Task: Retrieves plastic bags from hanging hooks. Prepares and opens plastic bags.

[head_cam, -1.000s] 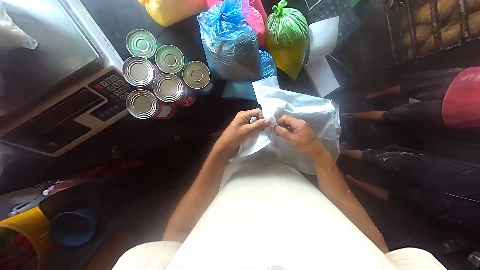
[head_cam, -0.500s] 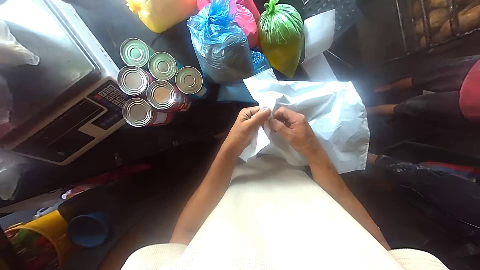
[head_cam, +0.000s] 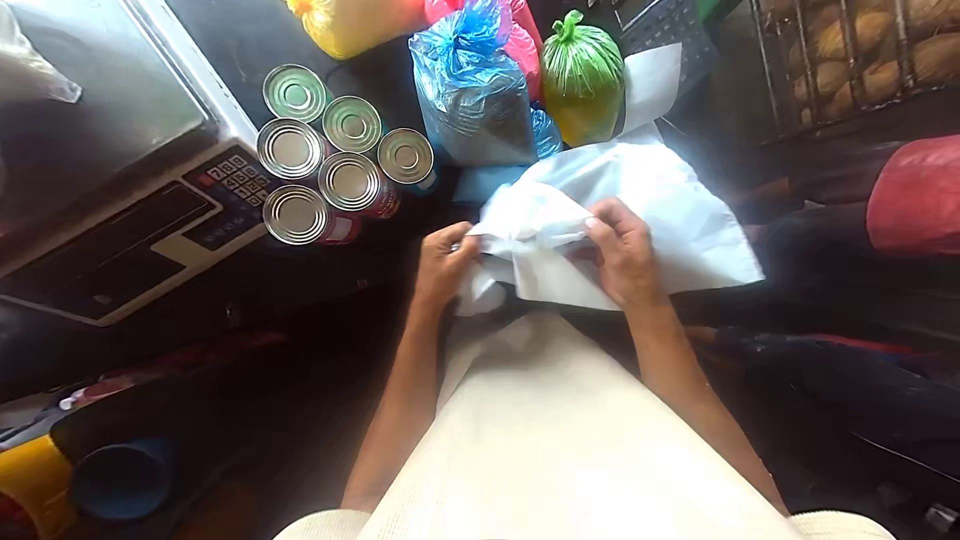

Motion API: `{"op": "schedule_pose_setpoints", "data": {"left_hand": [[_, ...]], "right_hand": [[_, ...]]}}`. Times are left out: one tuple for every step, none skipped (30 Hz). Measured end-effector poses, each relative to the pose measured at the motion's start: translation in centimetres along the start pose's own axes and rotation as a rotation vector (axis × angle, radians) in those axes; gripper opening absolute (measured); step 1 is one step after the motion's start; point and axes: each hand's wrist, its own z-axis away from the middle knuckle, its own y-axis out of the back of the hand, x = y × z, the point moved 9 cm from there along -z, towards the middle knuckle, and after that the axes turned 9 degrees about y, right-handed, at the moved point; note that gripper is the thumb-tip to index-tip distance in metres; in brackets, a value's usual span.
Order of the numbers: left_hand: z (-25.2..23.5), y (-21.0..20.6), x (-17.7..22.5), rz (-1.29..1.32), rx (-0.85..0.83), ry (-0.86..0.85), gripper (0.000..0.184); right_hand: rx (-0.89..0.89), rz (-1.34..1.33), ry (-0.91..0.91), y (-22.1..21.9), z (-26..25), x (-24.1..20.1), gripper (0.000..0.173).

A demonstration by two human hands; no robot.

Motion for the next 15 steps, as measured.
{"op": "schedule_pose_setpoints", "data": {"left_hand": [[0.3,1.6,-1.0,-0.035,0.101,0.029,0.021],[0.6,1.8,-1.6,-0.017,0.141,0.077,0.016],[1.0,0.6,-1.9,0.034,0.101,0.143,0.010],[1.3,-1.4,-2.0,0.118,0.025,0.227,0.020],[1.2,-3.4,-2.1,0.207,-0.023,0.299,0.026],[1.1,-4.6,-2.4,0.291,-0.033,0.353,0.027],[1.0,-4.4,-2.9,0.369,0.039,0.369,0.023],[1.1,-3.0,-3.6,0.386,0.145,0.353,0.018],[1.7,-1.1,-4.2,0.353,0.249,0.336,0.015],[2.5,1.2,-4.8,0.306,0.372,0.322,0.014],[3.5,3.5,-4.9,0.260,0.490,0.301,0.015],[4.4,5.4,-4.5,0.225,0.594,0.272,0.015],[5.2,6.7,-3.4,0.204,0.671,0.221,0.012],[5.6,6.7,-1.8,0.179,0.680,0.169,0.009],[5.6,4.8,0.2,0.162,0.602,0.123,0.011]], "right_hand": [[0.013,-0.053,-0.028,0.2,0.0,0.0,0.011],[-0.014,-0.065,-0.028,-0.4,0.1,-0.1,0.011],[-0.078,-0.038,-0.001,-1.5,0.2,-0.3,0.011],[-0.150,-0.001,0.036,-2.9,0.3,-0.4,0.010],[-0.194,-0.022,0.050,-4.1,0.2,-0.5,0.010],[-0.191,-0.136,0.026,-4.4,0.3,-0.4,0.010],[-0.131,-0.297,-0.029,-3.7,0.3,-0.6,0.011],[-0.031,-0.409,-0.084,-1.8,0.6,-0.8,0.012],[0.089,-0.421,-0.120,1.2,1.3,-1.2,0.015],[0.210,-0.340,-0.127,5.1,2.5,-1.7,0.019],[0.310,-0.171,-0.123,9.5,4.1,-2.0,0.022],[0.312,0.105,-0.128,13.5,5.8,-2.3,0.027],[0.260,0.404,-0.162,15.9,7.0,-2.9,0.032],[0.200,0.599,-0.188,16.9,7.7,-3.9,0.039],[0.171,0.718,-0.135,17.6,7.6,-4.3,0.044]]}}
